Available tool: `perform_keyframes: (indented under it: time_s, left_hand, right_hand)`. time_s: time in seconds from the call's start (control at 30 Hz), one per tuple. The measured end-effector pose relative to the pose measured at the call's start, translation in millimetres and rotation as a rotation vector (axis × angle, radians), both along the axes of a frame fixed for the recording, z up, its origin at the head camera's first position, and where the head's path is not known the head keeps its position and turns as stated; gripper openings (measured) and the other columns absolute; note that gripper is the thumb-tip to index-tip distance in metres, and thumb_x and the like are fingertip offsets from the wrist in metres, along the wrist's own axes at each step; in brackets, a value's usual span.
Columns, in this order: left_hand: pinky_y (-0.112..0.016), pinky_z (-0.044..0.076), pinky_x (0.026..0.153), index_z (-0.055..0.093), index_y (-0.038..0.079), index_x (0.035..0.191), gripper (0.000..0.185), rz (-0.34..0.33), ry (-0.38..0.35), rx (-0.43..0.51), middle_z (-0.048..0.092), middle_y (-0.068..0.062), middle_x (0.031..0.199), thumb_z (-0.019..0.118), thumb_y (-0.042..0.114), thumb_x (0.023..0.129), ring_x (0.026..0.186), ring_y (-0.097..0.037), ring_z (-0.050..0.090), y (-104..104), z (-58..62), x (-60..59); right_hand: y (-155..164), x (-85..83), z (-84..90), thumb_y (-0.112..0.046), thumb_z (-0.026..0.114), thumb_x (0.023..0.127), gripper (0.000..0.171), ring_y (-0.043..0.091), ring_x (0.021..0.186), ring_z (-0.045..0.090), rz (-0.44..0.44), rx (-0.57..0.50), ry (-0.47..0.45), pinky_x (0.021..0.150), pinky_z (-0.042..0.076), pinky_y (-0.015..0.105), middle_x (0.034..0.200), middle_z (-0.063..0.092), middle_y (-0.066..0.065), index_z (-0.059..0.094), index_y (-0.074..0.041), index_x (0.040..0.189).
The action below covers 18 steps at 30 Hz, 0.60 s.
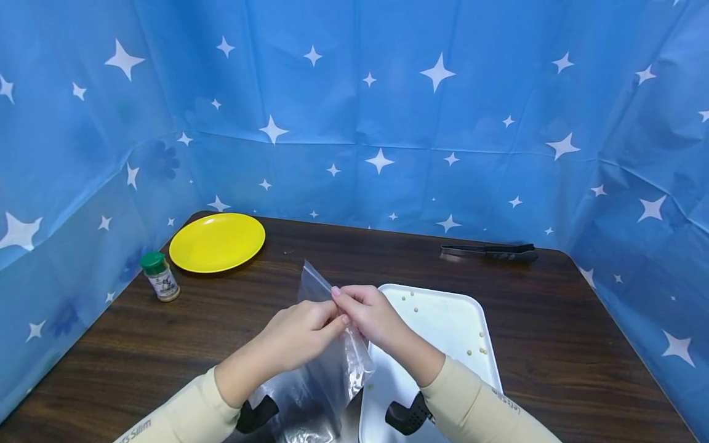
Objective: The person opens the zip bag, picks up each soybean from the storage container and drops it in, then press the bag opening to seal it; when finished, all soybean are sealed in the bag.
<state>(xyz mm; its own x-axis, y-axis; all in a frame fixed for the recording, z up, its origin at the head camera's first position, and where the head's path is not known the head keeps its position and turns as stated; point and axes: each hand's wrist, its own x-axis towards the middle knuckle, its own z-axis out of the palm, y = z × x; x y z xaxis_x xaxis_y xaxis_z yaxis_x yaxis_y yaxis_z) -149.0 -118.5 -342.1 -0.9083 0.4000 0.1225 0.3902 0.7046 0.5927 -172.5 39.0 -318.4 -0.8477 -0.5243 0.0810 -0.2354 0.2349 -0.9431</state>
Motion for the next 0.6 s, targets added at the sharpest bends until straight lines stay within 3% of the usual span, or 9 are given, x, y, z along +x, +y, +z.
perform_keyframes:
  time_s: [0.2,0.3,0.47,0.6]
  left_hand:
    - [-0.031,0.039,0.038,0.055,0.007,0.081,0.025,0.038,-0.193,0.344,0.047,-0.005,0.049,0.041,0.019,0.097,0.036,-0.023,0.047,0.2,-0.3,-1.9]
    - [-0.027,0.037,0.036,0.053,0.003,0.078,0.025,0.055,-0.235,0.478,0.047,-0.008,0.049,0.039,0.013,0.096,0.035,-0.025,0.046,1.8,-1.6,-3.5]
    - [-0.024,0.034,0.035,0.052,0.002,0.077,0.020,0.083,-0.289,0.579,0.048,-0.009,0.050,0.044,0.012,0.093,0.035,-0.025,0.046,3.4,-2.6,-3.1]
    - [-0.024,0.035,0.035,0.051,0.001,0.076,0.020,0.094,-0.317,0.637,0.048,-0.009,0.051,0.048,0.013,0.092,0.036,-0.024,0.047,3.2,-3.7,-2.3]
  right_hand:
    - [-2.5,-14.2,-24.7,-0.022,0.045,0.099,0.033,0.013,0.035,0.039,-0.040,0.041,0.030,0.039,0.031,0.025,0.043,0.041,0.000,0.067,0.000,0.088]
    - [-4.1,-18.0,-33.0,-0.027,0.045,0.099,0.036,0.017,0.035,0.041,-0.064,0.051,0.042,0.039,0.032,0.026,0.042,0.042,0.001,0.067,-0.004,0.084]
    - [-3.2,-17.1,-34.1,-0.035,0.043,0.098,0.038,0.017,0.038,0.044,-0.107,0.141,0.142,0.039,0.034,0.027,0.046,0.044,0.002,0.060,-0.011,0.074]
    - [-1.2,-15.6,-31.8,-0.030,0.045,0.098,0.032,0.017,0.043,0.043,-0.130,0.175,0.238,0.040,0.034,0.028,0.053,0.046,0.001,0.054,-0.014,0.072]
